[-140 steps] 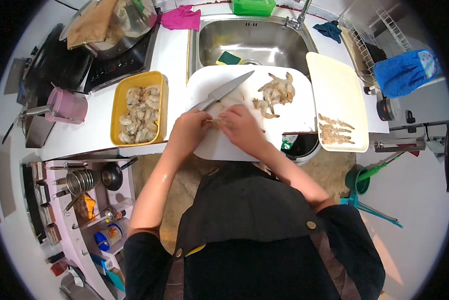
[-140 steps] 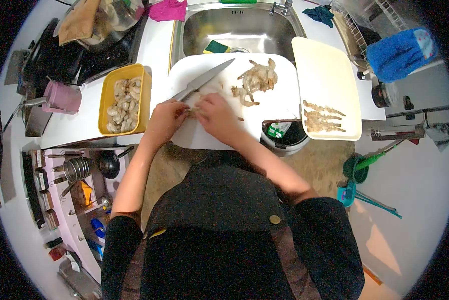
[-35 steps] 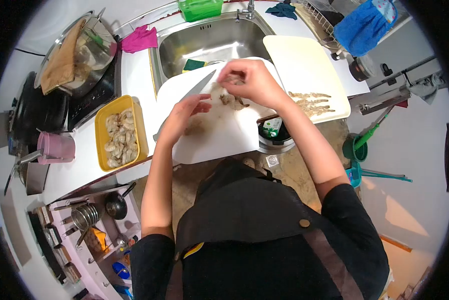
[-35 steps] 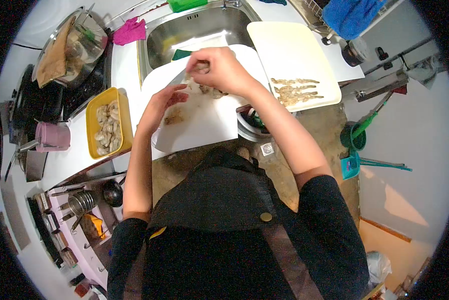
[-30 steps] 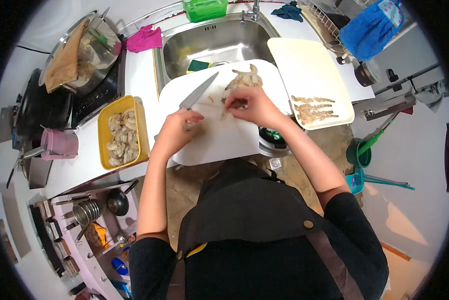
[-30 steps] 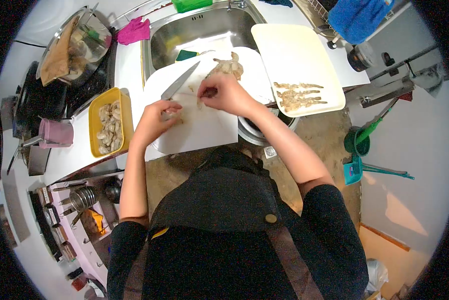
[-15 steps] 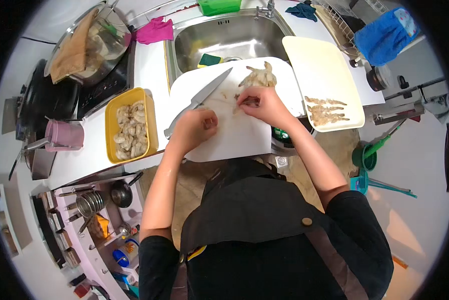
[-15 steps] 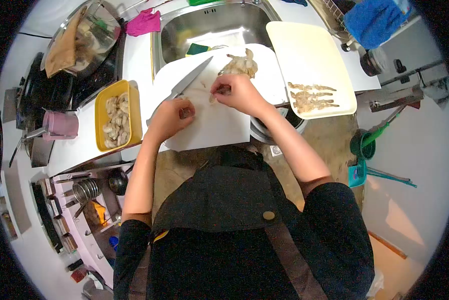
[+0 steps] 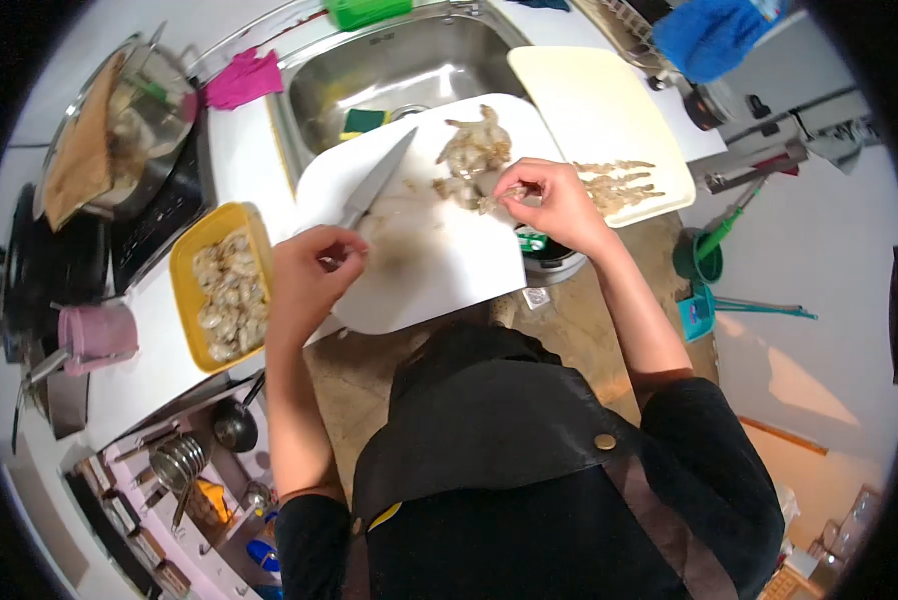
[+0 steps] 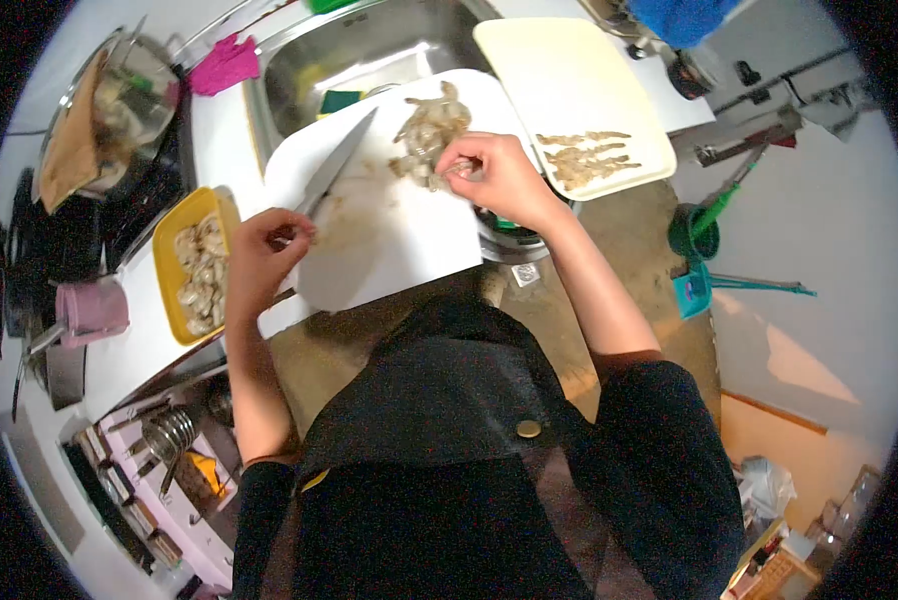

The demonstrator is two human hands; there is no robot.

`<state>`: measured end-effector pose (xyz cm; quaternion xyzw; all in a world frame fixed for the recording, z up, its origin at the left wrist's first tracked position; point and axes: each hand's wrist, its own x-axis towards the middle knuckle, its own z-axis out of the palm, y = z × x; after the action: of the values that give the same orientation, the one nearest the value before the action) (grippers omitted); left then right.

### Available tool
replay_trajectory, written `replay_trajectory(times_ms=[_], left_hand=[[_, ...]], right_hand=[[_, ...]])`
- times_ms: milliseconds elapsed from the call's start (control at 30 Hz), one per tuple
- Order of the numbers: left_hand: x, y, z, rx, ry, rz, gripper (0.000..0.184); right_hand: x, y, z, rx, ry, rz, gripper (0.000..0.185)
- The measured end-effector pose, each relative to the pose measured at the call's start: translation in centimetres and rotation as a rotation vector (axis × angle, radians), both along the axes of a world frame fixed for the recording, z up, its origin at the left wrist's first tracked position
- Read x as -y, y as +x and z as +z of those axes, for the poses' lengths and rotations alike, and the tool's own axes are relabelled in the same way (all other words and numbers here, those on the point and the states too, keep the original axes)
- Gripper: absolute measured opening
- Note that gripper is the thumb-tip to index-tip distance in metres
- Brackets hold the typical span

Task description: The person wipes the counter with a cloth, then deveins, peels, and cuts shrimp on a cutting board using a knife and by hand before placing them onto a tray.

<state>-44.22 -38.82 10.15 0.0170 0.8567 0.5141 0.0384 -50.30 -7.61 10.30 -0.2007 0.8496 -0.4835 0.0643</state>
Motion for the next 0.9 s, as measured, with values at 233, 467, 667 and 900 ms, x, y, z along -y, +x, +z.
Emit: replay_trajectory(times_ms=[233, 467, 667, 900], left_hand=[[-7.9, -2.8, 4.4, -0.111, 0.115, -0.114, 0.013], [-20.4, -10.4, 1.8, -0.037, 0.286, -0.194, 0.014], [-27.2, -14.7, -0.2, -0.116, -0.011, -0.264, 0.015], [-35.2, -17.0, -4.3, -0.173, -0.335, -0.345, 0.025]], right_hand=[[-9.8, -4.1, 2.3, -0.08, 0.125, -0.115, 0.012], [-15.7, -8.7, 1.8, -0.034, 0.022, 0.006, 0.011], [-20.9, -11.2, -2.7, 0.161, 0.077, 0.004, 0.011], [-24.3, -12.5, -4.6, -0.096, 0.354, 0.095, 0.014]])
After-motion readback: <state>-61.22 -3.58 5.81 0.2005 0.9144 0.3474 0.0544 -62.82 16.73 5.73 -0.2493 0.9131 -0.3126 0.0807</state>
